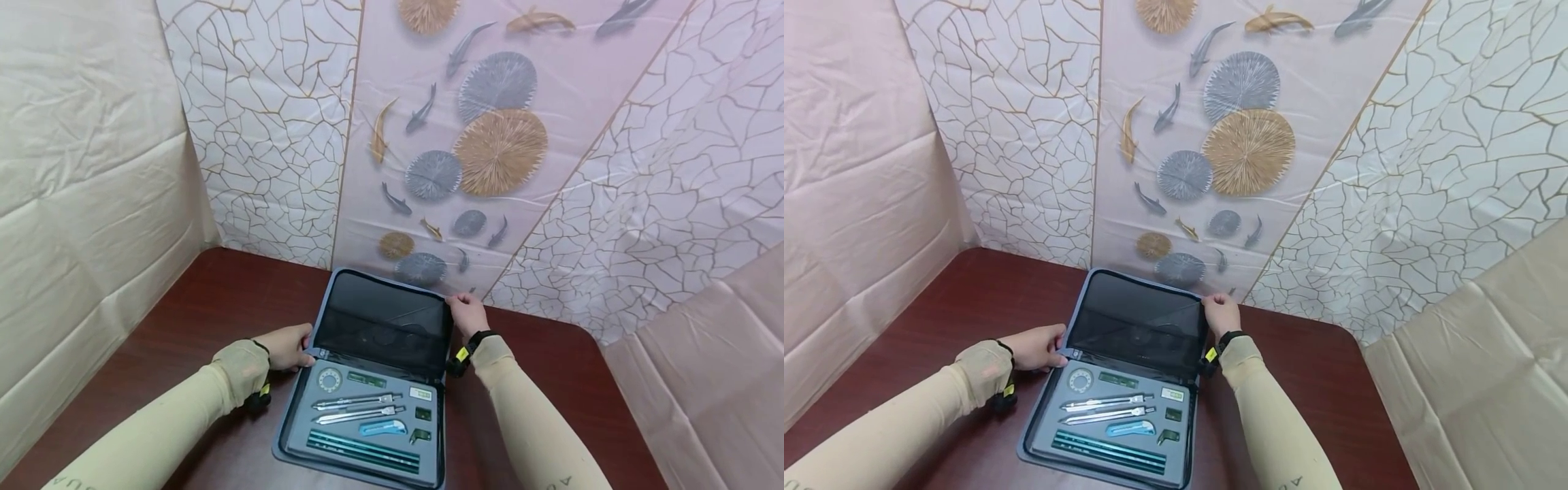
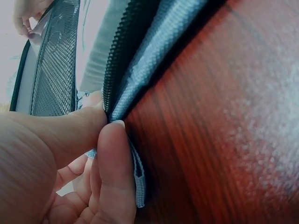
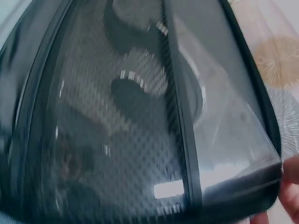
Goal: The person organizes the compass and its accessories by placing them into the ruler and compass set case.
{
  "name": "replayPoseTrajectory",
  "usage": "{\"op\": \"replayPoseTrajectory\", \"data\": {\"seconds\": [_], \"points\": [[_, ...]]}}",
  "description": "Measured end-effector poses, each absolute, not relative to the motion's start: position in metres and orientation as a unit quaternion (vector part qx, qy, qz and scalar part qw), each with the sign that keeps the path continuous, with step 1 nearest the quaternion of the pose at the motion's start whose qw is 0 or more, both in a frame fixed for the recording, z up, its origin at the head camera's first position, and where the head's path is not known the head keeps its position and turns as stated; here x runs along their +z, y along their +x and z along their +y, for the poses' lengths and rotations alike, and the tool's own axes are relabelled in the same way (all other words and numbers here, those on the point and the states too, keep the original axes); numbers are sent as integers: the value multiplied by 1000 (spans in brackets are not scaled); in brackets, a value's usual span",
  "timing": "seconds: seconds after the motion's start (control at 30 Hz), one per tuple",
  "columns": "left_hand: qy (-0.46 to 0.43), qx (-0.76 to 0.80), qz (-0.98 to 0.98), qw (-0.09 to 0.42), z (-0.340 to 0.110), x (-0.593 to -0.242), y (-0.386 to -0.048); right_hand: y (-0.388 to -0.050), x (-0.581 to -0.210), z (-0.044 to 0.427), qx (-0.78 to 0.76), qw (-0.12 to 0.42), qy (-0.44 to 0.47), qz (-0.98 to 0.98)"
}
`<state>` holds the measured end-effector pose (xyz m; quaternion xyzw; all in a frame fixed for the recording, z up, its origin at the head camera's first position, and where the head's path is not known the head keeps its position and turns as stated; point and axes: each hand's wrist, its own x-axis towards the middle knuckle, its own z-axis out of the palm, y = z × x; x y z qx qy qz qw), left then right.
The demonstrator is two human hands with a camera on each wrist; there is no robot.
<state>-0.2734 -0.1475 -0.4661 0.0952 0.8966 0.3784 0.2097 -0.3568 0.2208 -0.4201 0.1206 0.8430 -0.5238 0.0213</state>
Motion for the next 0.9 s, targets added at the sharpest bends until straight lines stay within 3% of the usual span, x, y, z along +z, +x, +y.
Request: {"op": "replayPoseTrajectory", "data": {"seconds": [0.2,0.43,0.9], "points": [[95,385,893,212,-147,-465,-272,-357,-419,216,-575,77,183,794],[90,383,894,213,-147,-467,-274,-356,-416,220,-589,113,184,779],[99,381,895,210,-149,-467,-274,-361,-427,224,-539,62,87,835]]}}
